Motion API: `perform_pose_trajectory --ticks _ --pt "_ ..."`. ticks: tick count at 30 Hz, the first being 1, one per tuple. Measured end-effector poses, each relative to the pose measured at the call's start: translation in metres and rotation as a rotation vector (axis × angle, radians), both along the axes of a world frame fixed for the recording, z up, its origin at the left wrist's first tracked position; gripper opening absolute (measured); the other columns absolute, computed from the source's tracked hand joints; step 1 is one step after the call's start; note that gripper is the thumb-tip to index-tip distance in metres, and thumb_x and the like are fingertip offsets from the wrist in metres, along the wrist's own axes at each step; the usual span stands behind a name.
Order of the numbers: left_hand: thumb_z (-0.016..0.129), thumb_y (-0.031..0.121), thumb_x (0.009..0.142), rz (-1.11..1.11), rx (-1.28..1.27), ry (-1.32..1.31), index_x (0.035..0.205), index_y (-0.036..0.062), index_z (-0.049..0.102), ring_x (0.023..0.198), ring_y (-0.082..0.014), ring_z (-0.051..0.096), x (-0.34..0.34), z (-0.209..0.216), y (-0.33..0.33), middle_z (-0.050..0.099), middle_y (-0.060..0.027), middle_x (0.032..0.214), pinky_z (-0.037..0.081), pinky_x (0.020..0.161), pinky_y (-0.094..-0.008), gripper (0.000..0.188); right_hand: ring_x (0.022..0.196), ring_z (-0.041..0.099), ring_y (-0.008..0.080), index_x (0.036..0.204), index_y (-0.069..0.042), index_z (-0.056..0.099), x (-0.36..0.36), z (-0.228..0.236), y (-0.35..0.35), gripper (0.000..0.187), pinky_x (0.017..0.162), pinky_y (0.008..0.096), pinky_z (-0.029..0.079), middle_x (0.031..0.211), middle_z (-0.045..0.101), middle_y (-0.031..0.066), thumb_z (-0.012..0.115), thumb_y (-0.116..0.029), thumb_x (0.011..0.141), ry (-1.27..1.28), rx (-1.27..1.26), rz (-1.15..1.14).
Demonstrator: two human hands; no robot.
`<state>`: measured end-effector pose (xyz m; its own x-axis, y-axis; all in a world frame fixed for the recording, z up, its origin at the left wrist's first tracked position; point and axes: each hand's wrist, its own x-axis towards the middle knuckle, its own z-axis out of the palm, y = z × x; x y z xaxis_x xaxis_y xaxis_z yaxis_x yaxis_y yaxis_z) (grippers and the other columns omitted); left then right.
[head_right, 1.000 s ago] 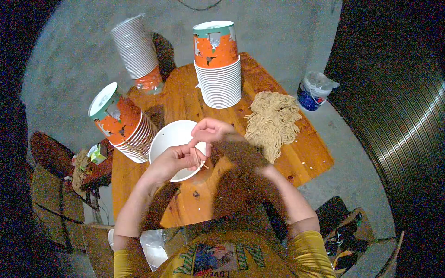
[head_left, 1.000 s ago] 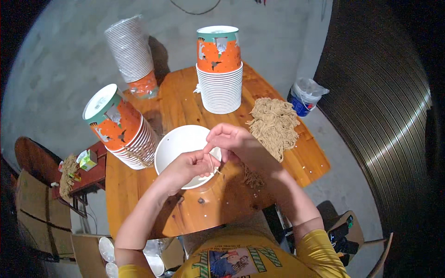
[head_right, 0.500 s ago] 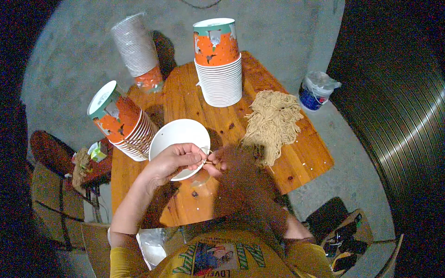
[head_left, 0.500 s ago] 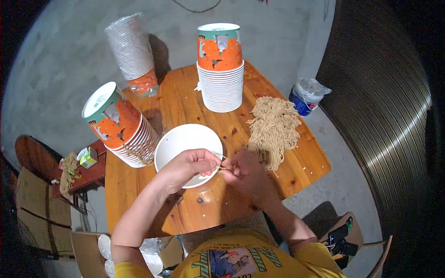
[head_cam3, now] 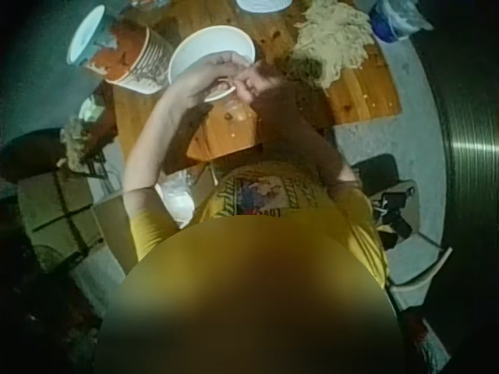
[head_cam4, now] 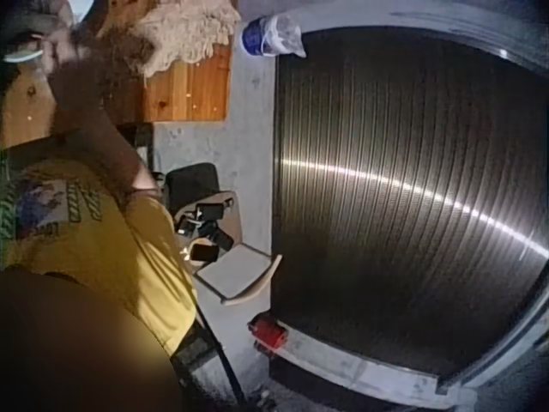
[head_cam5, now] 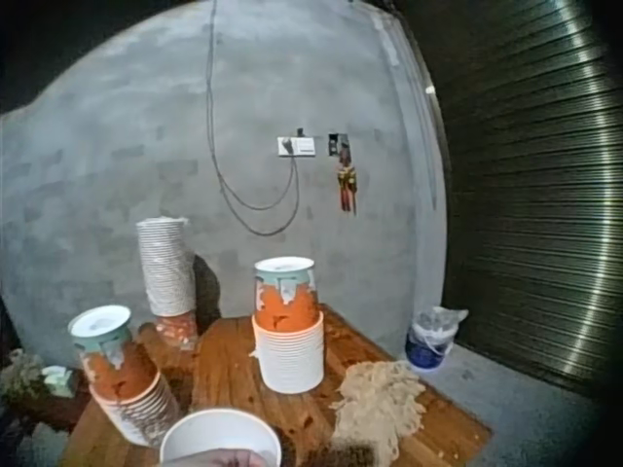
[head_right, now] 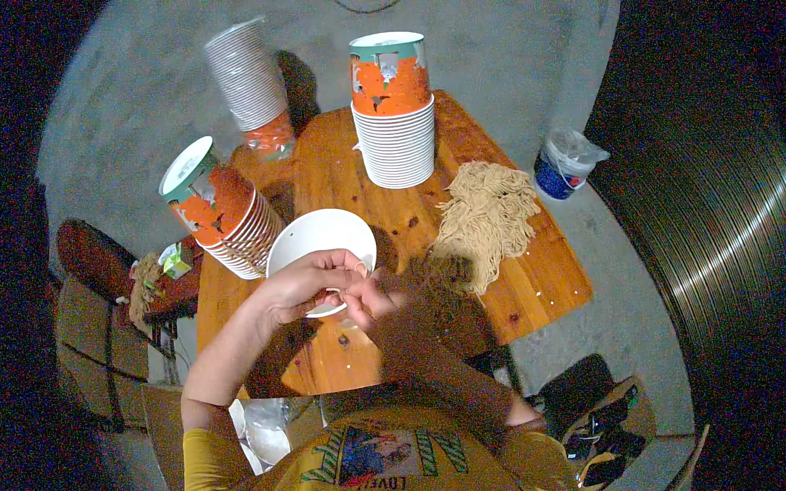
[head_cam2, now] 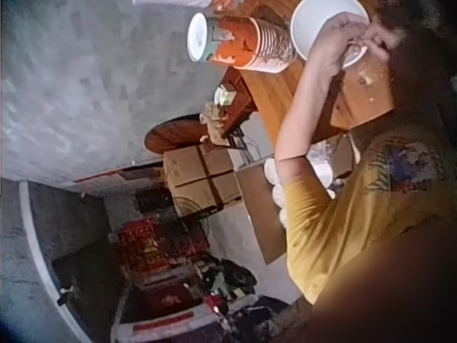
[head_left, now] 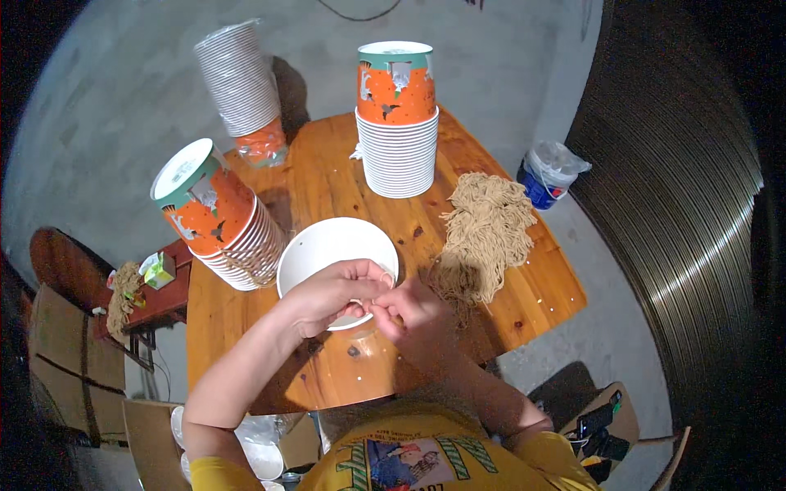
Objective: Bundling paper cups together using rubber bands.
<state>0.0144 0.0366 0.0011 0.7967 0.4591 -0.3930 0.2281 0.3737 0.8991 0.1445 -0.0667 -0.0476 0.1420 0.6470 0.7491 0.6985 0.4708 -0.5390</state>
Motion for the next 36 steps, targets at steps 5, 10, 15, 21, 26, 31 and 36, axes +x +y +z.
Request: perform_pose_trajectory --ticks 5,10,15,21,26,31,36 --pt "0.058 0.009 0.087 0.055 0.032 0.048 0.099 0.0058 0.056 0.07 -0.0015 0.05 0.001 0.007 -0.004 0.056 0.0028 0.087 0.04 0.057 -0.0134 0.013 0.059 0.059 0.0214 0.085 -0.009 0.06 0.005 0.005 -0.004 0.014 0.052 0.0317 0.048 0.07 0.055 0.0075 0.067 -0.004 0.074 -0.116 0.029 -0.003" --pt "0.059 0.006 0.086 0.071 0.047 0.03 0.102 0.0037 0.054 0.071 -0.004 0.051 -0.003 0.009 -0.004 0.056 0.0006 0.088 0.043 0.063 -0.016 0.017 0.061 0.059 0.0189 0.09 -0.008 0.063 0.01 0.009 -0.005 0.012 0.056 0.03 0.048 0.073 0.058 0.0067 0.062 -0.004 0.078 0.041 -0.043 0.136" --pt "0.059 0.004 0.085 0.076 0.186 0.002 0.103 0.0032 0.052 0.074 -0.0068 0.052 -0.007 0.007 -0.005 0.056 -0.0006 0.088 0.044 0.068 -0.0193 0.019 0.063 0.053 0.0084 0.09 -0.006 0.061 0.012 0.0 -0.006 0.01 0.053 0.0254 0.043 0.073 0.056 0.0019 0.059 -0.002 0.081 0.661 -0.326 0.272" --pt "0.053 0.004 0.088 0.145 0.841 0.149 0.102 0.0036 0.048 0.074 -0.0121 0.054 -0.002 0.013 -0.035 0.054 -0.0042 0.083 0.045 0.066 -0.0267 0.014 0.06 0.047 0.0053 0.087 -0.004 0.058 0.015 0.026 -0.005 0.007 0.055 0.0212 0.04 0.075 0.055 0.0 0.061 -0.003 0.081 0.592 -0.428 0.157" --pt "0.055 0.0 0.086 0.161 1.18 0.002 0.104 0.0022 0.048 0.077 -0.0225 0.057 0.002 0.008 -0.04 0.052 -0.0115 0.085 0.047 0.068 -0.0321 0.02 0.063 0.048 0.0049 0.086 -0.004 0.058 0.009 0.004 0.002 0.007 0.057 0.0209 0.04 0.072 0.054 -0.0014 0.063 -0.004 0.081 0.7 -0.199 0.292" --pt "0.057 0.002 0.085 0.159 1.092 0.024 0.107 0.0026 0.05 0.079 -0.022 0.057 -0.001 0.009 -0.037 0.052 -0.0108 0.089 0.047 0.07 -0.0318 0.023 0.066 0.048 0.0039 0.084 -0.004 0.058 0.014 -0.001 0.001 0.007 0.059 0.0205 0.04 0.07 0.053 -0.0022 0.063 -0.004 0.081 0.583 -0.4 0.191" --pt "0.059 0.003 0.084 0.053 1.079 0.077 0.097 0.0017 0.058 0.081 -0.0223 0.055 -0.006 0.009 -0.031 0.05 -0.0098 0.089 0.046 0.073 -0.0316 0.013 0.065 0.048 0.0048 0.083 -0.004 0.058 0.009 -0.002 0.002 0.006 0.058 0.0221 0.041 0.07 0.052 -0.002 0.063 -0.004 0.081 0.535 -0.391 0.164"
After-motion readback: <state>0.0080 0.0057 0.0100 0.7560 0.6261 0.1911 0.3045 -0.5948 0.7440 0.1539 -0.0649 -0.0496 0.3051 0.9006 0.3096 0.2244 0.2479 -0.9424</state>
